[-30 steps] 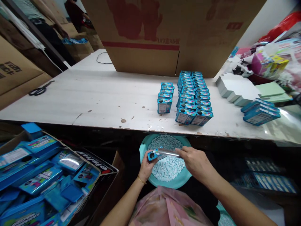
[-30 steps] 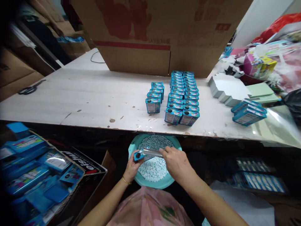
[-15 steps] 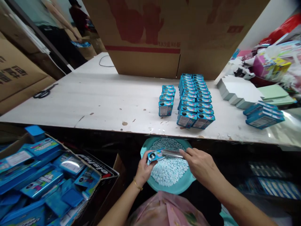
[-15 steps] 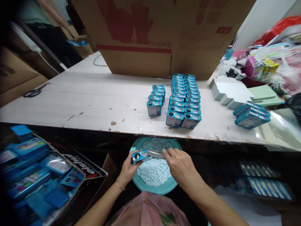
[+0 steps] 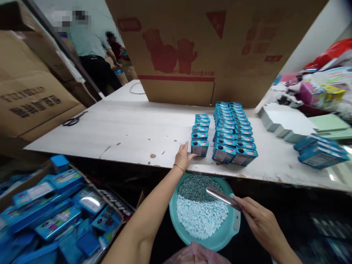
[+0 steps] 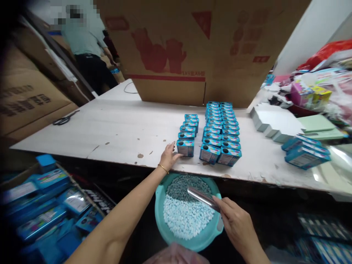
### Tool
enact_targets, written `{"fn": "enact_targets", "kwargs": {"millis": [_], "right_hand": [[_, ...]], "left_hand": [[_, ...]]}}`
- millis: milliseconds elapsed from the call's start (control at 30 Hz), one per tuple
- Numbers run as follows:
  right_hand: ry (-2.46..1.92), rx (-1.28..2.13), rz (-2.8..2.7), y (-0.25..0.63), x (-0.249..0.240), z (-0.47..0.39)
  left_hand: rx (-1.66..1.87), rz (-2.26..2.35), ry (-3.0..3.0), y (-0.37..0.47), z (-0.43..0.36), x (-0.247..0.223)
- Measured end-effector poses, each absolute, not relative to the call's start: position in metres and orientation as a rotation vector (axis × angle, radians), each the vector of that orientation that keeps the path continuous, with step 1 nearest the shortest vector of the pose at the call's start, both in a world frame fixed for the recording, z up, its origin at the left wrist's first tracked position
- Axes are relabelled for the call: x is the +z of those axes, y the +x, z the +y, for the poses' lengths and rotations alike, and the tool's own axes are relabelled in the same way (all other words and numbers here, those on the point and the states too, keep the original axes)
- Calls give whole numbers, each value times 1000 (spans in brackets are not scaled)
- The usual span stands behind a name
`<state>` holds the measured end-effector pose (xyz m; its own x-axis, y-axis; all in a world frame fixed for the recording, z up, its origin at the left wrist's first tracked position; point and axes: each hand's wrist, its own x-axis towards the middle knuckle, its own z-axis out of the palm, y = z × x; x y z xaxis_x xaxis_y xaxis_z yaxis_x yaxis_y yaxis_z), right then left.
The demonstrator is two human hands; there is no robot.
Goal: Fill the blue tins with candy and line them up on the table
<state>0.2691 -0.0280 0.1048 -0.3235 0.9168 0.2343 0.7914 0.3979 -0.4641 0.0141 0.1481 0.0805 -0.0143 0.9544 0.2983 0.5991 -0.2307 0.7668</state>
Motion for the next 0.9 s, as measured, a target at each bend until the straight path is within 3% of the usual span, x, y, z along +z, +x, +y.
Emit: {"fn": "enact_targets", "kwargs": {"millis": [133,233,300,433,567,767,900], "right_hand": [[-1507,584,-2116,273,72,-28],[-1581,801,-2077,270,38,-20],[-1610,943,-2079,264,17,-14],[-1618,1091,-2102,249,-1,-8],[-1591,1132,-2143,231,2,-7],[-1538,1173,-2175,228,-5,-14],[-1529,1149,-2169,240,-16,-21]], "left_hand": [[1290,1796,1954,-51,87,75],[1288,2284,1730,-141,15,72],[945,2621,1490,-202,-36,67],[-114,2716,1349,-270,-107,52],[-593,2547,1406,-272,-118,46],[-636,2418,1359,-279,-96,61],[-428,2363,1285,-292,-92,61]]}}
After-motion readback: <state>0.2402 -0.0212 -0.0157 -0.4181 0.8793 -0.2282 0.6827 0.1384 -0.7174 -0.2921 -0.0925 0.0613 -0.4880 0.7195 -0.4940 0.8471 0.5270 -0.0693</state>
